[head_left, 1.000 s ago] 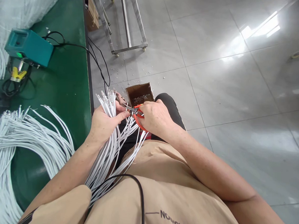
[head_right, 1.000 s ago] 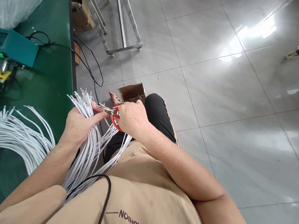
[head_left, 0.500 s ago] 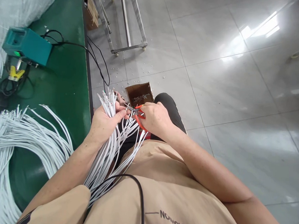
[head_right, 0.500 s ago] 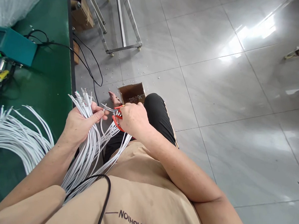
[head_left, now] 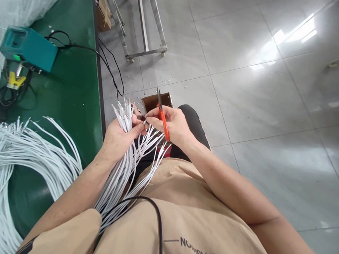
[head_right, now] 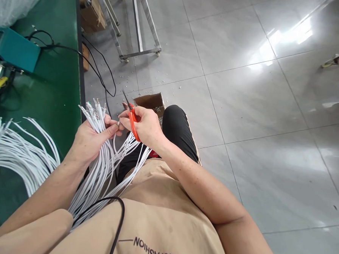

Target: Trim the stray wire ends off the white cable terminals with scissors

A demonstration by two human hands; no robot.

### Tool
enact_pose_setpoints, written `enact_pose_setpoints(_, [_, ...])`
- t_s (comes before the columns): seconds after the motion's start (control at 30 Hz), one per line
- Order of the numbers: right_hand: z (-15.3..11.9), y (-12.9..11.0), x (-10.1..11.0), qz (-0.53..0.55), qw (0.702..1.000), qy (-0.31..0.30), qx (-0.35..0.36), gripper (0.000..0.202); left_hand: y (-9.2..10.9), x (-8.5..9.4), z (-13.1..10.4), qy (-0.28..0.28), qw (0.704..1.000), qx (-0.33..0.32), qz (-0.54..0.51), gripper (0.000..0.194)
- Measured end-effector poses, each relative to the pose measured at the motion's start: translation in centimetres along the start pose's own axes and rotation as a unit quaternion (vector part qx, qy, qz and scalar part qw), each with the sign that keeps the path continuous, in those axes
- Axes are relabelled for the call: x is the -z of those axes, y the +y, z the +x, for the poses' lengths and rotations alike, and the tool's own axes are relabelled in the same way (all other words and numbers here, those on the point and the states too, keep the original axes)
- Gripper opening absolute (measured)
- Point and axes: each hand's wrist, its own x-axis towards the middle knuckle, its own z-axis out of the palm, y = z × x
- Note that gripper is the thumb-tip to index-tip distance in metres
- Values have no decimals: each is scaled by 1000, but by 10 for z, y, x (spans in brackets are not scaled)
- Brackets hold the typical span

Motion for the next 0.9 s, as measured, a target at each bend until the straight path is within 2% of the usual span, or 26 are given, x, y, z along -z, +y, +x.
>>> enact_pose_setpoints(0.17, [-2,4,-12,7,998,50,-23,12,0,-1,-2,40,996,-13,82,29])
enact_pose_setpoints(0.37, [-3,-3,-5,97,995,10,-33,19,2,0,-2,21,997,-15,78,20])
enact_pose_setpoints(0.5, [0,-2,0,79,996,-1,-30,14,3,0,-1,5,999,-6,54,22])
enact_pose_setpoints(0.67, [-3,4,-4,59,998,5,-27,12,1,0,-2,5,999,-13,48,23])
enact_pose_setpoints(0.73, [-9,4,-9,42,999,28,-14,11,-1,0,-1,28,998,-23,48,24])
enact_pose_setpoints(0.8, [-18,4,-13,17,999,38,29,9,-3,1,0,57,997,-29,39,24])
enact_pose_setpoints(0.9, [-27,5,-17,-22,996,27,80,11,-2,2,1,52,999,-13,-1,25])
